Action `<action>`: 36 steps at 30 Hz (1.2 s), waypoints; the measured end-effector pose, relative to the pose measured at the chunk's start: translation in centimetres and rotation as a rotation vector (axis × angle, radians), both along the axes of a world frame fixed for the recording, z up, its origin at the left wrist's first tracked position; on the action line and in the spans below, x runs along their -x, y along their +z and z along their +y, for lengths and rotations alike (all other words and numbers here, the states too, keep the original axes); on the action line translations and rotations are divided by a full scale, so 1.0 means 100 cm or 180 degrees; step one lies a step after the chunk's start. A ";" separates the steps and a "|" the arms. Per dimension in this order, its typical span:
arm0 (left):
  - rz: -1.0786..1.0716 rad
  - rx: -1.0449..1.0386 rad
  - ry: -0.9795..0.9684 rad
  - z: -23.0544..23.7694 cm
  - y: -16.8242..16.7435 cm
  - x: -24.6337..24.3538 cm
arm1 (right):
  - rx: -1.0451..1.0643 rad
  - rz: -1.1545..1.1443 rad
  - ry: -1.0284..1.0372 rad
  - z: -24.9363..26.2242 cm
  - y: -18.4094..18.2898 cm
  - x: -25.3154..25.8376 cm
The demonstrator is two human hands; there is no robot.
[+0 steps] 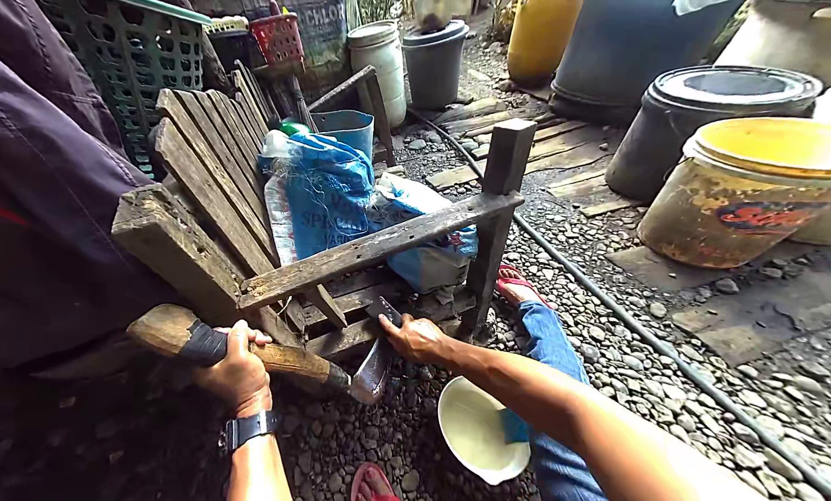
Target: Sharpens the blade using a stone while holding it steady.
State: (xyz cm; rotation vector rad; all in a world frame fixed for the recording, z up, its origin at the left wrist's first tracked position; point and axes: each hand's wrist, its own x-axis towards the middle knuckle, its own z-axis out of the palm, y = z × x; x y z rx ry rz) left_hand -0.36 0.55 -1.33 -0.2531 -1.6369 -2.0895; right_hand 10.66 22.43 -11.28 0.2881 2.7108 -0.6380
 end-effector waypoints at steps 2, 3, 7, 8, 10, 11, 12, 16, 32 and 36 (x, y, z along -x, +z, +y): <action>-0.0004 -0.0034 0.0019 0.000 -0.001 0.002 | 0.0063 0.0052 -0.0173 0.008 0.004 0.013; -0.0001 -0.0030 0.0019 -0.001 -0.002 0.000 | 0.0098 0.0020 -0.0325 0.013 0.004 0.023; 0.0080 -0.0048 0.0055 -0.002 -0.002 -0.002 | 0.0122 -0.0025 -0.0439 0.011 -0.001 0.028; 0.0080 -0.0049 0.0064 -0.002 -0.002 -0.002 | 0.0086 0.0020 -0.0308 0.008 -0.003 0.016; 0.0073 -0.0024 0.0073 -0.001 -0.003 0.000 | 0.0005 0.0006 -0.0009 0.004 -0.004 -0.005; 0.0082 -0.0024 0.0071 -0.001 -0.003 0.002 | -0.0019 0.0016 0.0058 0.006 -0.002 -0.006; 0.0082 -0.0030 0.0063 -0.001 -0.002 0.002 | 0.0002 0.0030 0.0039 0.010 0.000 -0.002; 0.0130 -0.0001 -0.0019 0.001 -0.001 -0.005 | 0.0084 -0.0158 -0.0377 0.025 0.005 0.034; 0.0165 0.0022 0.0010 0.004 0.000 -0.003 | -0.0179 -0.0132 0.0171 -0.011 0.003 -0.002; 0.0261 0.0088 -0.0037 0.007 0.002 -0.006 | -0.0046 -0.0157 -0.0177 -0.006 0.016 0.024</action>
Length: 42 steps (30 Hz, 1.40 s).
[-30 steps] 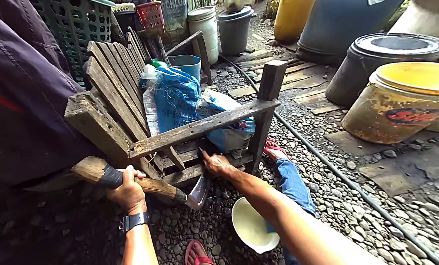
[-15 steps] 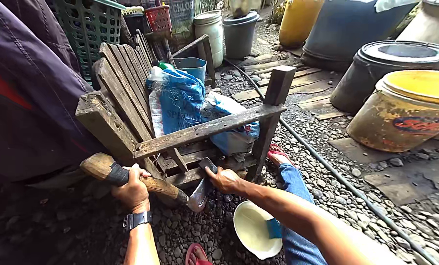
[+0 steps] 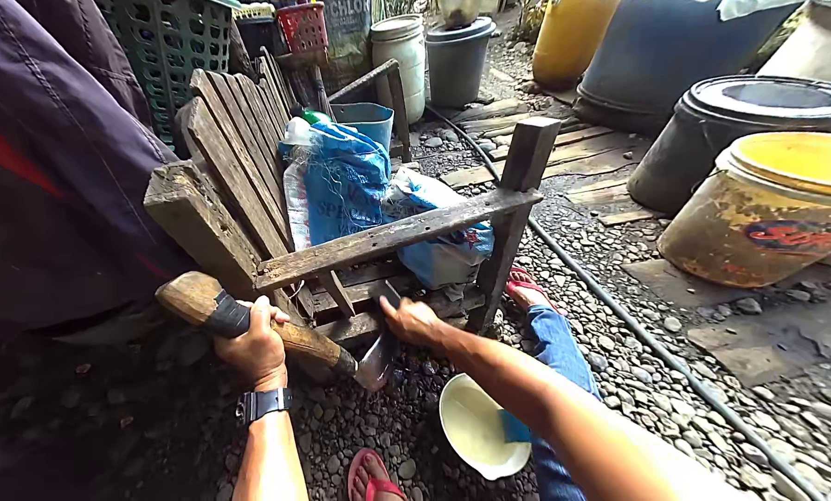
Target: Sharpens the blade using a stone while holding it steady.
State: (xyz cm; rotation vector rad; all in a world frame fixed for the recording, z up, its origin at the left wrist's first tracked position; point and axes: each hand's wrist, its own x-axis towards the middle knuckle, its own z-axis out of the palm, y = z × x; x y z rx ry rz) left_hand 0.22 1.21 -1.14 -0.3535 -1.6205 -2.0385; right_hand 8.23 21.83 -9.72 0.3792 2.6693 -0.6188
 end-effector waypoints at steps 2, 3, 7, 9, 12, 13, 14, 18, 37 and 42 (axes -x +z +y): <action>0.0037 0.0023 -0.0027 0.000 0.001 -0.005 | -0.0001 -0.0078 -0.0337 0.005 0.003 0.023; 0.0052 0.0022 -0.0011 0.001 0.003 -0.006 | -0.0036 -0.0069 -0.0403 0.005 0.002 0.027; 0.0006 -0.0025 0.0009 0.001 0.002 -0.005 | -0.0095 -0.0101 0.0296 -0.012 -0.003 -0.012; 0.0022 -0.0024 -0.0010 0.001 0.002 -0.003 | -0.0123 -0.0120 0.0517 -0.015 -0.003 -0.021; 0.0012 0.0018 -0.0054 0.002 0.003 -0.009 | -0.0007 -0.0007 0.0009 -0.005 0.003 0.005; 0.0023 0.0022 -0.0053 0.003 0.004 -0.011 | 0.0000 -0.0044 -0.0214 -0.003 0.005 0.016; 0.0032 0.0018 -0.0038 0.004 0.006 -0.012 | -0.0010 -0.0082 -0.0355 -0.002 0.006 0.024; 0.0027 0.0030 -0.0011 0.003 0.005 -0.007 | -0.0032 -0.0092 0.0190 -0.014 0.002 -0.009; -0.1114 0.0454 0.0200 -0.018 0.018 -0.071 | 0.0808 0.1424 -0.0570 0.026 -0.022 -0.062; -0.1656 0.0523 0.0267 -0.001 0.006 -0.072 | 0.2533 0.0204 -0.3265 -0.009 -0.131 -0.163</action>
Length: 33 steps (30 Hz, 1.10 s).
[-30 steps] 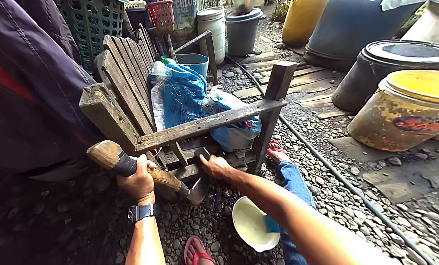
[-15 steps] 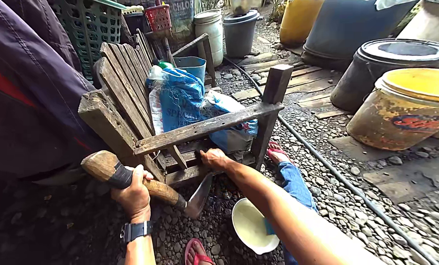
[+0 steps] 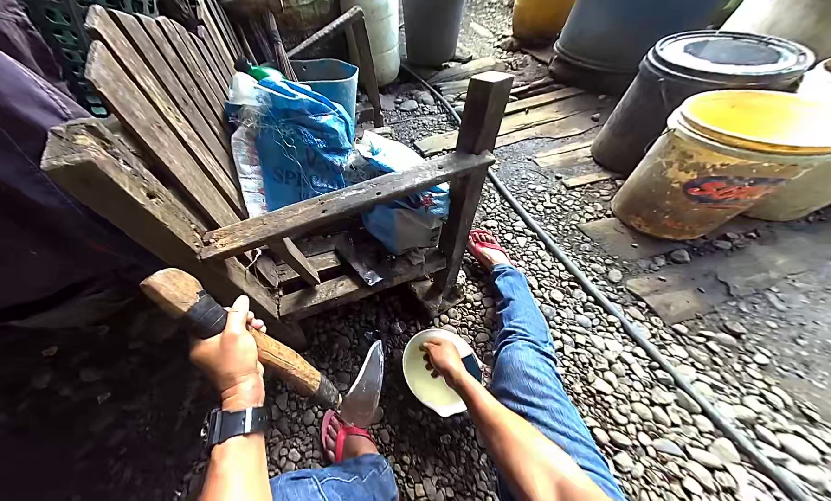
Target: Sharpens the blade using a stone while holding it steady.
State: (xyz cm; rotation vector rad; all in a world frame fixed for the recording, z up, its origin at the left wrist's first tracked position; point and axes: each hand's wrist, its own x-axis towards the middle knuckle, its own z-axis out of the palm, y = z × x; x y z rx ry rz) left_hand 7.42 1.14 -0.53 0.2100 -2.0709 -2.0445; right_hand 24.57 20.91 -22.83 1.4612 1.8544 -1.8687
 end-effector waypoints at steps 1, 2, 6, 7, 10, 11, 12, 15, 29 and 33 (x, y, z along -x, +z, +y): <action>-0.0018 -0.0006 0.0017 0.002 -0.003 0.001 | 0.0388 -0.0255 -0.0598 -0.007 -0.021 -0.011; -0.0027 -0.0015 0.0035 0.004 -0.005 0.002 | 0.0594 -0.0487 -0.1060 -0.011 -0.041 -0.020; -0.0026 -0.0046 0.0149 0.006 -0.009 0.008 | 0.0605 -0.0975 -0.1602 -0.014 -0.076 -0.027; -0.0042 -0.0059 0.0188 0.006 -0.010 0.010 | 0.0624 -0.0883 -0.1721 -0.012 -0.074 -0.025; -0.0157 -0.0030 0.0338 0.005 -0.016 0.013 | 0.1491 0.0283 -0.2358 -0.016 -0.037 -0.008; -0.0199 -0.0020 0.0376 0.005 -0.019 0.015 | 0.1873 0.0700 -0.2318 -0.018 -0.021 -0.001; -0.0258 -0.0011 0.0410 0.007 -0.021 0.016 | 0.2019 0.0977 -0.2094 -0.023 -0.004 0.008; -0.0385 0.0041 0.0529 0.012 -0.028 0.018 | 0.1477 0.1464 -0.0676 -0.048 0.039 0.025; -0.0650 -0.0310 0.0633 0.012 -0.020 0.027 | -0.2064 0.2686 0.3145 -0.046 0.010 -0.001; -0.0675 -0.0355 0.0489 0.009 -0.009 0.025 | -0.2454 0.2744 0.3158 -0.025 0.001 0.007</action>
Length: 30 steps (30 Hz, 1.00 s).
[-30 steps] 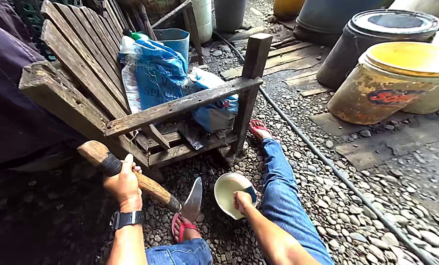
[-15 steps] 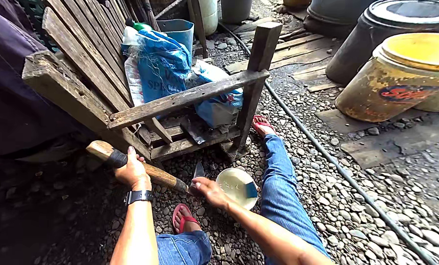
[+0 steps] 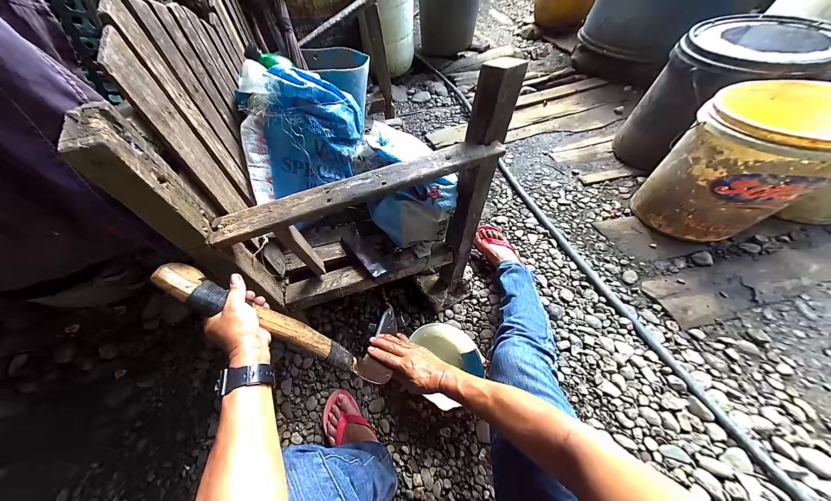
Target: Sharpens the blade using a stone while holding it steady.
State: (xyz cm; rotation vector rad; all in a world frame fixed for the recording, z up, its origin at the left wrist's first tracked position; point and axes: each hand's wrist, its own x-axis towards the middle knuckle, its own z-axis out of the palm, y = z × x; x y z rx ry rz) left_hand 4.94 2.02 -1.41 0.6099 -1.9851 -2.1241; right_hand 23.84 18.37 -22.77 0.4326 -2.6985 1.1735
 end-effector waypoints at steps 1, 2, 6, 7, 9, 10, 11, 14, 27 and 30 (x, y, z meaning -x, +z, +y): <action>-0.0033 -0.0018 -0.0034 -0.001 0.002 -0.001 | -0.0108 0.0044 -0.0053 0.006 -0.003 0.001; -0.0061 -0.0035 -0.0053 -0.003 0.005 -0.002 | -0.0233 0.0073 -0.0125 0.011 -0.007 0.003; -0.0021 -0.0088 -0.0115 -0.013 0.014 -0.008 | -0.0647 -0.0517 -0.0677 0.026 -0.003 0.004; 0.0045 -0.0115 -0.0123 -0.016 0.017 -0.010 | -0.0579 -0.0751 -0.0960 0.026 0.002 0.005; 0.0234 -0.0167 -0.0166 -0.019 0.021 -0.012 | -0.0002 -0.1158 -0.1653 0.021 0.009 0.009; 0.0359 -0.0215 -0.0214 -0.018 0.023 -0.014 | 0.0554 -0.1327 -0.2004 0.016 0.014 0.012; 0.0519 -0.0265 -0.0291 -0.017 0.023 -0.016 | 0.1299 -0.1496 -0.2331 0.010 0.022 0.017; 0.1138 -0.0320 -0.0614 -0.012 0.022 -0.023 | 0.3531 -0.1788 -0.2994 -0.014 0.046 0.036; 0.2573 -0.0361 -0.1870 0.003 0.025 -0.056 | 0.3201 -0.2362 -0.3388 -0.017 0.080 0.078; 0.2566 -0.0405 -0.1832 0.001 0.027 -0.054 | 0.3288 -0.2259 -0.3242 -0.020 0.078 0.075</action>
